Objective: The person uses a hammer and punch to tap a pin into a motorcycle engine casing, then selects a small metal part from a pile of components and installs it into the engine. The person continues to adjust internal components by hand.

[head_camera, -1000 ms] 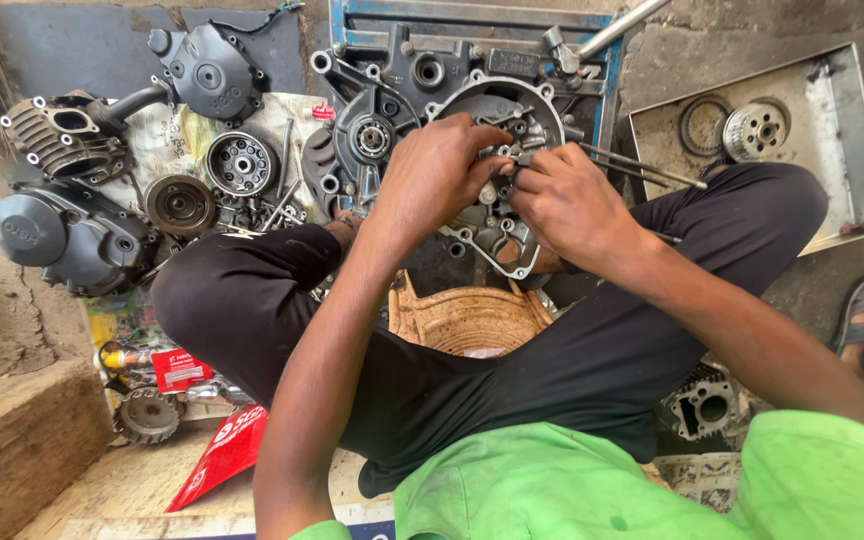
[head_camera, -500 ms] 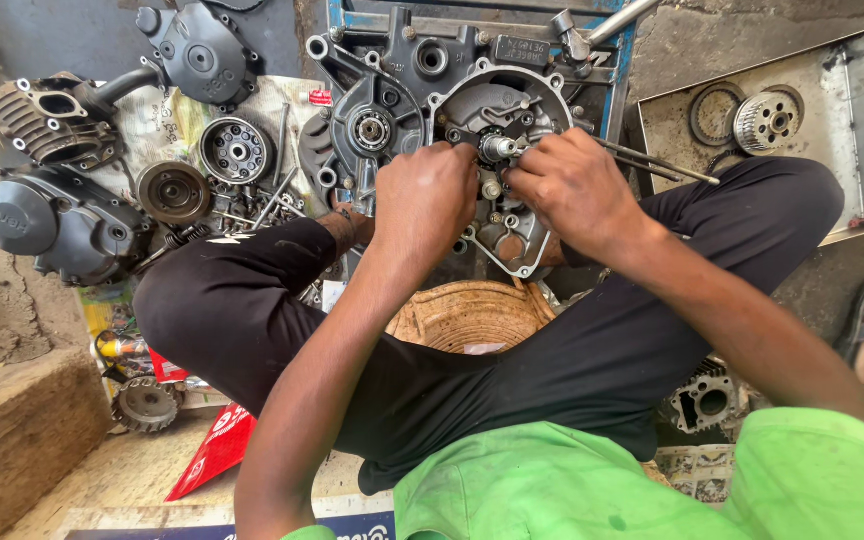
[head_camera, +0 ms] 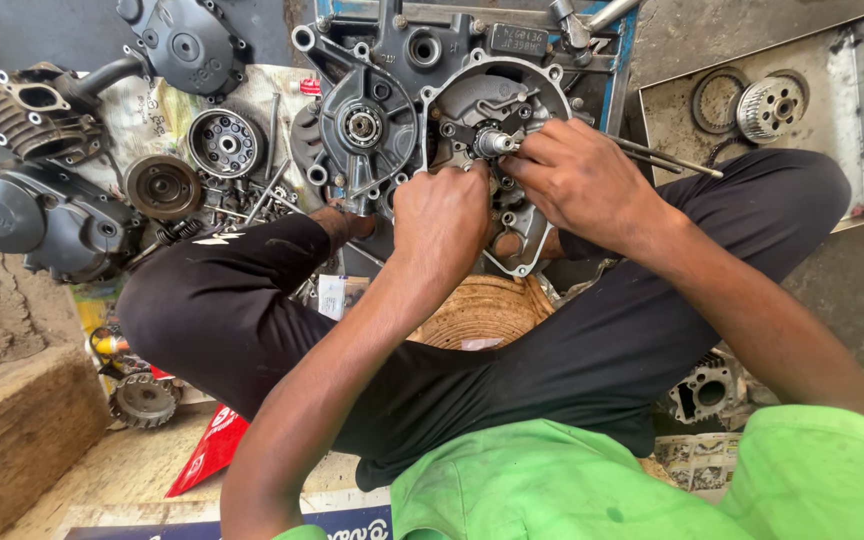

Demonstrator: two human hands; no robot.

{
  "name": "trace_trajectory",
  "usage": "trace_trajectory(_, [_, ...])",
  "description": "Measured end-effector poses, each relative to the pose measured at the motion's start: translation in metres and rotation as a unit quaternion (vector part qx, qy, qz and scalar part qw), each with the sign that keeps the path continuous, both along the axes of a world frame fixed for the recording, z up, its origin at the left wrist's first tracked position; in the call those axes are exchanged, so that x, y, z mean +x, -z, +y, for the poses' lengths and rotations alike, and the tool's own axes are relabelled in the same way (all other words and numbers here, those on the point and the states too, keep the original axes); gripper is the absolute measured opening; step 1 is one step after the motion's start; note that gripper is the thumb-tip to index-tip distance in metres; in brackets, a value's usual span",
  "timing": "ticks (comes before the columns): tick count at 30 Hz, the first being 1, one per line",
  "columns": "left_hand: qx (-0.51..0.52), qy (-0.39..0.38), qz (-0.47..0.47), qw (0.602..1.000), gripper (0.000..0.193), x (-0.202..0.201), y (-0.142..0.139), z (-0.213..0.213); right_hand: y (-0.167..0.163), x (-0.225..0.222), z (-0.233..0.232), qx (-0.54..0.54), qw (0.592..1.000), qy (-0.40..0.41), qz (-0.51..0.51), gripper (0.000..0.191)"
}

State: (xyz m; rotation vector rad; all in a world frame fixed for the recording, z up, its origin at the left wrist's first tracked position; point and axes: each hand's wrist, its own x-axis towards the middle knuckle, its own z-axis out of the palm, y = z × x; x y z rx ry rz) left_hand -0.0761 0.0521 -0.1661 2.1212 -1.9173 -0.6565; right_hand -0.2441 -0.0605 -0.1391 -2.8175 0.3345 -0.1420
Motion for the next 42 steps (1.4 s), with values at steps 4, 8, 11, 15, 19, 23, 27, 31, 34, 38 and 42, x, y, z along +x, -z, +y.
trace_trajectory(4, [0.009, -0.003, 0.012, 1.000, 0.012, -0.002, -0.001, 0.000, 0.002, 0.000, -0.002, -0.034, 0.999, -0.024, 0.033, 0.026])
trace_trajectory(8, [0.000, 0.003, 0.008, 1.000, 0.016, -0.003, -0.006, 0.000, 0.000, -0.002, -0.011, -0.019, 0.998, -0.050, 0.012, 0.034])
trace_trajectory(11, [-0.010, 0.010, -0.006, 1.000, 0.021, -0.005, -0.007, 0.001, 0.000, -0.004, -0.015, -0.014, 0.997, -0.067, 0.025, 0.031])
trace_trajectory(15, [-0.035, 0.012, -0.005, 0.999, 0.023, -0.006, -0.007, 0.005, 0.002, -0.006, -0.020, -0.008, 0.994, -0.097, 0.052, 0.028])
trace_trajectory(19, [-0.040, 0.009, -0.007, 0.999, 0.024, -0.007, -0.008, 0.005, 0.001, -0.007, -0.024, 0.007, 0.992, -0.109, 0.067, 0.021])
trace_trajectory(23, [0.021, -0.003, 0.021, 1.000, 0.026, -0.005, -0.013, -0.002, -0.001, -0.009, -0.021, 0.005, 0.994, -0.101, 0.049, 0.020])
trace_trajectory(27, [-0.022, -0.037, 0.056, 0.998, 0.028, 0.000, -0.017, -0.005, -0.001, -0.009, -0.016, 0.045, 0.997, -0.064, 0.026, 0.023])
trace_trajectory(31, [-0.023, -0.056, 0.086, 0.994, 0.025, 0.003, -0.020, -0.005, 0.001, -0.006, -0.007, 0.033, 0.999, -0.031, 0.018, 0.021])
trace_trajectory(34, [-0.020, -0.052, 0.079, 0.995, 0.025, 0.004, -0.022, -0.007, 0.002, -0.003, -0.002, 0.034, 0.999, -0.005, 0.001, 0.020])
trace_trajectory(38, [0.005, -0.048, 0.100, 0.994, 0.019, 0.012, -0.027, -0.013, 0.005, -0.004, 0.004, 0.029, 0.999, 0.023, -0.024, 0.024])
trace_trajectory(42, [-0.021, -0.063, 0.133, 0.989, 0.032, 0.031, -0.030, -0.014, 0.008, -0.004, 0.001, -0.027, 0.999, -0.009, 0.026, 0.013])
